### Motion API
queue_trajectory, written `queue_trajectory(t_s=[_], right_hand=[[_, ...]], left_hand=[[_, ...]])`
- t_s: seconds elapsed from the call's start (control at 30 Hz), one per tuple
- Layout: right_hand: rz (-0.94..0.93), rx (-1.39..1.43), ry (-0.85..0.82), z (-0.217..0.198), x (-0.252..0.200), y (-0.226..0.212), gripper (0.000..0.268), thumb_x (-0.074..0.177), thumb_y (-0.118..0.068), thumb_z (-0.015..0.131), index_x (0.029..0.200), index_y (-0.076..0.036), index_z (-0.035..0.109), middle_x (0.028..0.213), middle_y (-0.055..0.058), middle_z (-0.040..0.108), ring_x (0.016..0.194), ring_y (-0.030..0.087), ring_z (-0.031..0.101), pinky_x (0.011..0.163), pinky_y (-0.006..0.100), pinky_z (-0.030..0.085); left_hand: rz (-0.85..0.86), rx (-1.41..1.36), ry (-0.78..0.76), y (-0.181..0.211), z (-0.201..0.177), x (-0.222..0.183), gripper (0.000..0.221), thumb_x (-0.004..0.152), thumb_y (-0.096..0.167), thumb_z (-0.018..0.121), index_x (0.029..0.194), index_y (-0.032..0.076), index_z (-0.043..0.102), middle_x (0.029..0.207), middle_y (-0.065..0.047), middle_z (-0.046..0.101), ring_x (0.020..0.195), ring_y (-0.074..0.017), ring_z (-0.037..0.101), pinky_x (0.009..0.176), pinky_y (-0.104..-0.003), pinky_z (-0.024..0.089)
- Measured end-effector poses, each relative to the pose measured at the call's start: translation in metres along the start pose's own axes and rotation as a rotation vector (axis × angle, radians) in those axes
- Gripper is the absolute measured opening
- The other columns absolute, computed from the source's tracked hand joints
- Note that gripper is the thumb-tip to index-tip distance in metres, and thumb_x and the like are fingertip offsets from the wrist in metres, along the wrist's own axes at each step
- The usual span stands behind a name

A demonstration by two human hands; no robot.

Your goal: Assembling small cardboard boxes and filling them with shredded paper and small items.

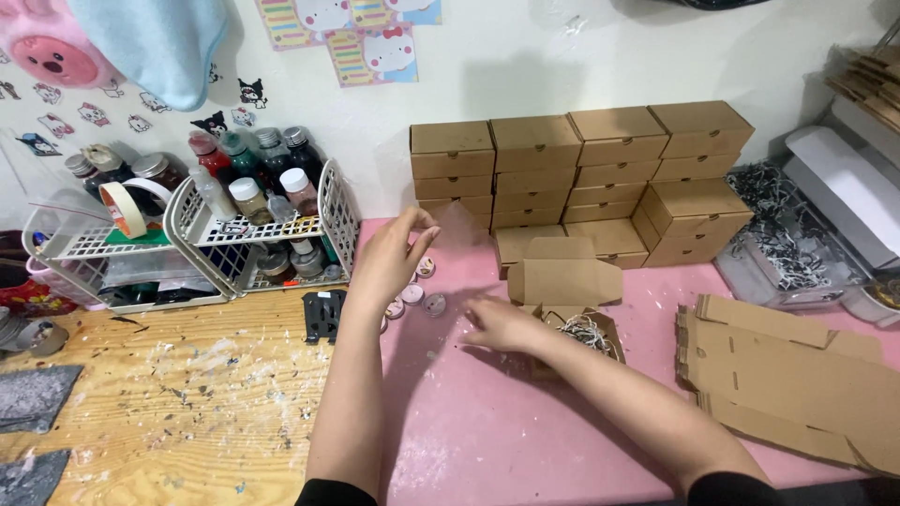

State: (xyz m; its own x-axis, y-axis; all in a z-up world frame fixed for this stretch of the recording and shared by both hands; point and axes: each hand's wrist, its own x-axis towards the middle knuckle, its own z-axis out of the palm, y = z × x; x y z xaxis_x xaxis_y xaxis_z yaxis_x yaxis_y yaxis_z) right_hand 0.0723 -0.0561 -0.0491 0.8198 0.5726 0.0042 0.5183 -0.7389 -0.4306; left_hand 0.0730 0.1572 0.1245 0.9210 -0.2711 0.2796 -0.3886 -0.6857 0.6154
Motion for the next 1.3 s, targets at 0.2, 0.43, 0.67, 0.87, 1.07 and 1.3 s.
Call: queue_trajectory(t_s=[0.2, 0.43, 0.67, 0.87, 1.07, 1.3], right_hand=[[0.295, -0.126, 0.025, -0.016, 0.034, -0.061, 0.064, 0.083, -0.038, 0.081, 0.126, 0.002, 0.057, 0.129, 0.019, 0.056, 0.117, 0.031, 0.057, 0.092, 0.043, 0.057], [0.226, 0.164, 0.088, -0.043, 0.005, -0.058, 0.046, 0.079, -0.02, 0.083, 0.117, -0.003, 0.063, 0.113, 0.015, 0.07, 0.101, 0.027, 0.072, 0.085, 0.038, 0.06], [0.294, 0.729, 0.154, -0.091, -0.077, -0.026, 0.051, 0.077, -0.009, 0.082, 0.124, -0.008, 0.062, 0.119, 0.009, 0.071, 0.105, 0.02, 0.071, 0.093, 0.034, 0.061], [0.171, 0.973, 0.405, -0.108, -0.125, 0.013, 0.054, 0.082, -0.003, 0.077, 0.134, -0.007, 0.063, 0.118, 0.012, 0.073, 0.104, 0.02, 0.072, 0.092, 0.035, 0.064], [0.181, 1.112, 0.494, -0.118, -0.141, 0.016, 0.055, 0.086, -0.002, 0.072, 0.139, -0.01, 0.06, 0.123, 0.01, 0.069, 0.108, 0.02, 0.068, 0.092, 0.036, 0.061], [0.145, 0.954, 0.398, -0.11, -0.144, 0.028, 0.048, 0.086, -0.005, 0.074, 0.132, -0.007, 0.061, 0.12, 0.01, 0.071, 0.111, 0.021, 0.069, 0.096, 0.037, 0.061]], left_hand=[[0.247, 0.09, 0.159, -0.012, 0.015, 0.003, 0.022, 0.096, 0.029, 0.066, 0.11, 0.011, 0.065, 0.106, -0.008, 0.077, 0.099, -0.0241, 0.073, 0.084, -0.041, 0.057], [0.121, 0.034, 0.14, -0.002, 0.009, 0.001, 0.017, 0.097, 0.026, 0.065, 0.107, 0.013, 0.066, 0.098, -0.007, 0.078, 0.086, -0.0263, 0.073, 0.073, -0.042, 0.056], [-0.06, -0.027, -0.235, -0.017, 0.031, 0.008, 0.018, 0.1, 0.027, 0.061, 0.109, 0.012, 0.066, 0.105, -0.003, 0.077, 0.093, -0.0178, 0.074, 0.086, -0.034, 0.058], [0.158, -0.298, -0.567, -0.008, 0.064, 0.003, 0.017, 0.097, 0.021, 0.064, 0.106, 0.007, 0.066, 0.106, -0.007, 0.078, 0.098, -0.016, 0.075, 0.09, -0.032, 0.06], [0.257, -0.385, -0.741, 0.02, 0.091, -0.005, 0.016, 0.095, 0.018, 0.065, 0.108, 0.008, 0.067, 0.106, -0.004, 0.075, 0.099, -0.0157, 0.072, 0.089, -0.031, 0.06], [0.33, -0.378, -0.695, 0.033, 0.108, -0.01, 0.017, 0.096, 0.019, 0.067, 0.11, 0.012, 0.072, 0.108, -0.001, 0.078, 0.101, -0.0157, 0.073, 0.093, -0.034, 0.056]])
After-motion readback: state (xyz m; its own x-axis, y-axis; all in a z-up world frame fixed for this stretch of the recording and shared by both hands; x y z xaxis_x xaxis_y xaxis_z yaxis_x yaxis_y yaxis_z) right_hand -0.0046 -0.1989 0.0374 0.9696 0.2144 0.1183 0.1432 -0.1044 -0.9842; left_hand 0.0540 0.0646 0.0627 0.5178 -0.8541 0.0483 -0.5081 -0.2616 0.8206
